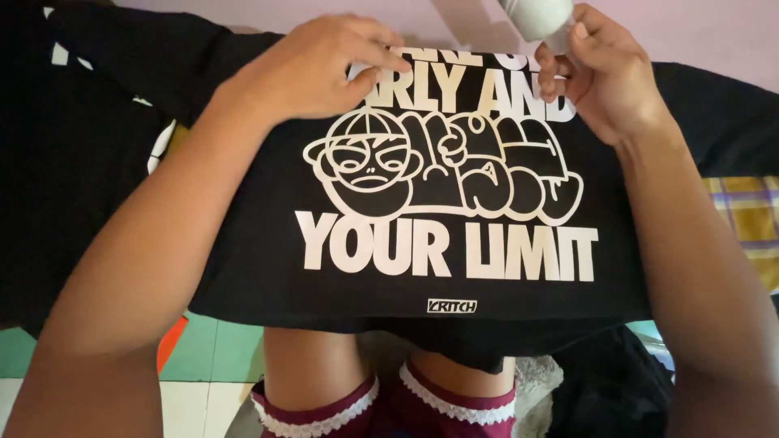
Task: Using a lint roller to remove dust and fibers from a black t-shirt
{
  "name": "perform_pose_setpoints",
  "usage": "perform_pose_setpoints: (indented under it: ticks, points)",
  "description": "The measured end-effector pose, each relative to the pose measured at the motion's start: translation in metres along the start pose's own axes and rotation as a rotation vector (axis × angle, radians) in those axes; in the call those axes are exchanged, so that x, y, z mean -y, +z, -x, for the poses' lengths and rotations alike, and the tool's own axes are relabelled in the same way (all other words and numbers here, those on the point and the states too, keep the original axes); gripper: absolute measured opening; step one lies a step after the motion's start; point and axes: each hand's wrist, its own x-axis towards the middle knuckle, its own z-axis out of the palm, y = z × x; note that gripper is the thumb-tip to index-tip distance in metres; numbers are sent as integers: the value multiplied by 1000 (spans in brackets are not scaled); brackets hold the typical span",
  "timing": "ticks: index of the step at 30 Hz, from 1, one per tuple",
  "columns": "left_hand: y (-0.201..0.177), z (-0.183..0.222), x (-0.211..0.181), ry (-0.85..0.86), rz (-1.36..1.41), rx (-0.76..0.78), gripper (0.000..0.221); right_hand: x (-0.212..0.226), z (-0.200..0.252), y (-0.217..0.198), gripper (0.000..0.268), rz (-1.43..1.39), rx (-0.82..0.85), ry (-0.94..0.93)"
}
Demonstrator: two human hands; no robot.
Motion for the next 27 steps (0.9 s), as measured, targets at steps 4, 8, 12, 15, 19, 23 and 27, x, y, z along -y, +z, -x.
perform_pose_setpoints:
  ticks: [4,8,12,15,19,23,27]
  points:
    - [2,4,2,-60,-43,9,47,-8,-4,-3,24,-68,49,23]
    - [3,5,3,-121,-140,84,47,-8,-5,-5,23,-8,74,59]
    - [2,4,4,-30,-170,52,40,-9,-5,-7,18,-44,92,59]
    - [0,5,1,53,-129,1,52,-8,-6,-7,22,-8,124,38]
    - [2,7,5,-122,-132,93,52,-7,-5,-6,40,19,91,60]
    - [-7,13,12,-167,-8,17,42,-3,-1,-10,40,-24,100,75]
    - [-21,33,41,-397,29,-72,46,5,6,-12,42,-34,257,67]
